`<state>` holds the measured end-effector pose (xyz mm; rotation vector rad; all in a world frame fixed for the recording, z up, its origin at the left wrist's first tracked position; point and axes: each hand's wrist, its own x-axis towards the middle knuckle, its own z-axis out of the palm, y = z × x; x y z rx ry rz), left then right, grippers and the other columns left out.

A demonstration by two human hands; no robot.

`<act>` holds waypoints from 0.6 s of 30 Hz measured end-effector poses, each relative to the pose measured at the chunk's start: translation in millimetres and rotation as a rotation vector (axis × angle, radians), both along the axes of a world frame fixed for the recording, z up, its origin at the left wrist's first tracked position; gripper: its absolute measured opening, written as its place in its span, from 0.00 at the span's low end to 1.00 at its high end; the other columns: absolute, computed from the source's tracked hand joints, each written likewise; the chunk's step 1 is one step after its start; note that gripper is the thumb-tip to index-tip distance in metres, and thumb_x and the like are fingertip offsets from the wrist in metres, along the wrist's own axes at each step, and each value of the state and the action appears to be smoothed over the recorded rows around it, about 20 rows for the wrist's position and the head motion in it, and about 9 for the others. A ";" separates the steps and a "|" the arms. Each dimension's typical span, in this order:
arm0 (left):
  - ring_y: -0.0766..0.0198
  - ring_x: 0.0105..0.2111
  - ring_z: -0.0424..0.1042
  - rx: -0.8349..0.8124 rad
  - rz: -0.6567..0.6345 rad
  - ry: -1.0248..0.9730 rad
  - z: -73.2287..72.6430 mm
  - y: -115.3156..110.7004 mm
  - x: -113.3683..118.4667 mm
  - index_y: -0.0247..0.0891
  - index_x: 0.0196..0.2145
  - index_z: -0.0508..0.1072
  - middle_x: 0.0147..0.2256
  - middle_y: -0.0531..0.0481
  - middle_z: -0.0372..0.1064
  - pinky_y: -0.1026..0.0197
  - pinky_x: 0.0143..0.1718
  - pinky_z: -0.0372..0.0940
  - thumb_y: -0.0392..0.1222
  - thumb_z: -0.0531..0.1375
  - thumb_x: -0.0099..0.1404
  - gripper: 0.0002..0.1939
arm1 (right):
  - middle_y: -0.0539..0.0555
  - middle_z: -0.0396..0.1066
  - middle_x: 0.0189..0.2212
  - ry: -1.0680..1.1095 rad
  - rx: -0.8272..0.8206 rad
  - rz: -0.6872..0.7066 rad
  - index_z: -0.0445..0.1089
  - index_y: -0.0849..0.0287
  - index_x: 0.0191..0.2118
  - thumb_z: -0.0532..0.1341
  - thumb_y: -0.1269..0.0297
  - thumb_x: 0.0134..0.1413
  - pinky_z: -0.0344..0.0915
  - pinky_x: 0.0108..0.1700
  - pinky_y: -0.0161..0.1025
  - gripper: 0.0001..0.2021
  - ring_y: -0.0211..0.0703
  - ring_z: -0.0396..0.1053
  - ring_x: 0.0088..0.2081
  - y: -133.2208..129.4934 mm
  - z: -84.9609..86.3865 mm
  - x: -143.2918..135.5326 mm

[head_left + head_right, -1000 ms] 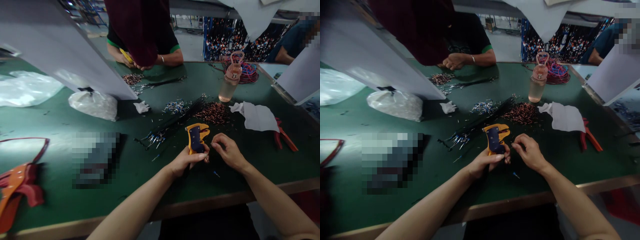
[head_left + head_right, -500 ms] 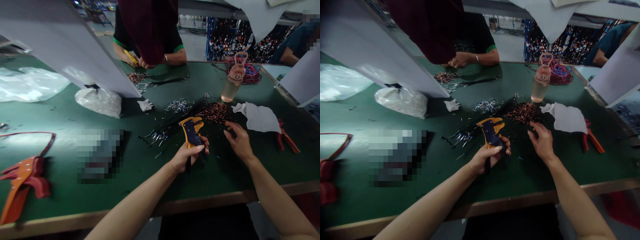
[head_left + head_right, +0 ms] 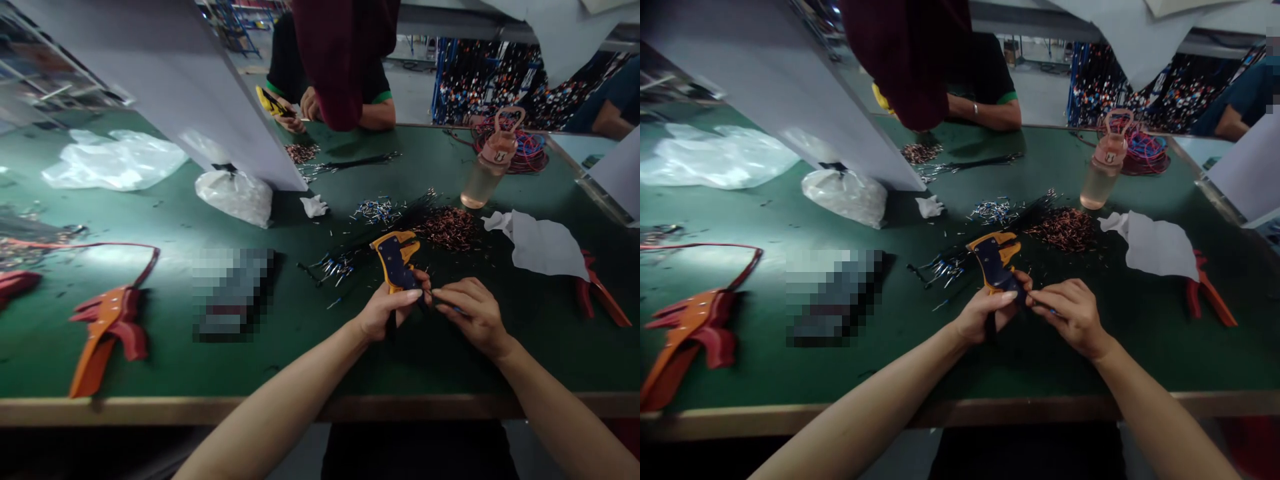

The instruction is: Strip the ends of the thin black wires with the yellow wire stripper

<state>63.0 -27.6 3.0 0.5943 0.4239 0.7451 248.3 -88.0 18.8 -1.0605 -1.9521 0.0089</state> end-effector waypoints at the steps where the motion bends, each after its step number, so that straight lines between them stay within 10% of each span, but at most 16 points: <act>1: 0.64 0.32 0.73 0.025 -0.020 0.003 -0.6 -0.1 -0.5 0.36 0.39 0.79 0.35 0.49 0.75 0.59 0.42 0.67 0.41 0.74 0.48 0.19 | 0.54 0.80 0.32 0.029 -0.004 -0.041 0.77 0.55 0.43 0.59 0.65 0.67 0.68 0.36 0.40 0.08 0.41 0.75 0.31 -0.8 0.4 -0.3; 9: 0.61 0.34 0.75 0.211 -0.212 0.143 3.2 -1.6 -4.5 0.36 0.43 0.78 0.48 0.40 0.76 0.59 0.40 0.65 0.46 0.73 0.47 0.25 | 0.52 0.80 0.30 0.300 -0.044 -0.276 0.79 0.54 0.36 0.63 0.68 0.61 0.72 0.34 0.41 0.06 0.44 0.76 0.30 -6.9 2.1 -2.9; 18: 0.61 0.31 0.73 0.211 -0.295 0.227 7.0 -4.5 -3.3 0.34 0.40 0.79 0.29 0.49 0.76 0.60 0.39 0.66 0.49 0.75 0.46 0.26 | 0.52 0.81 0.30 0.207 0.000 -0.115 0.79 0.53 0.41 0.62 0.70 0.62 0.70 0.33 0.43 0.09 0.43 0.76 0.28 -10.4 3.9 -9.1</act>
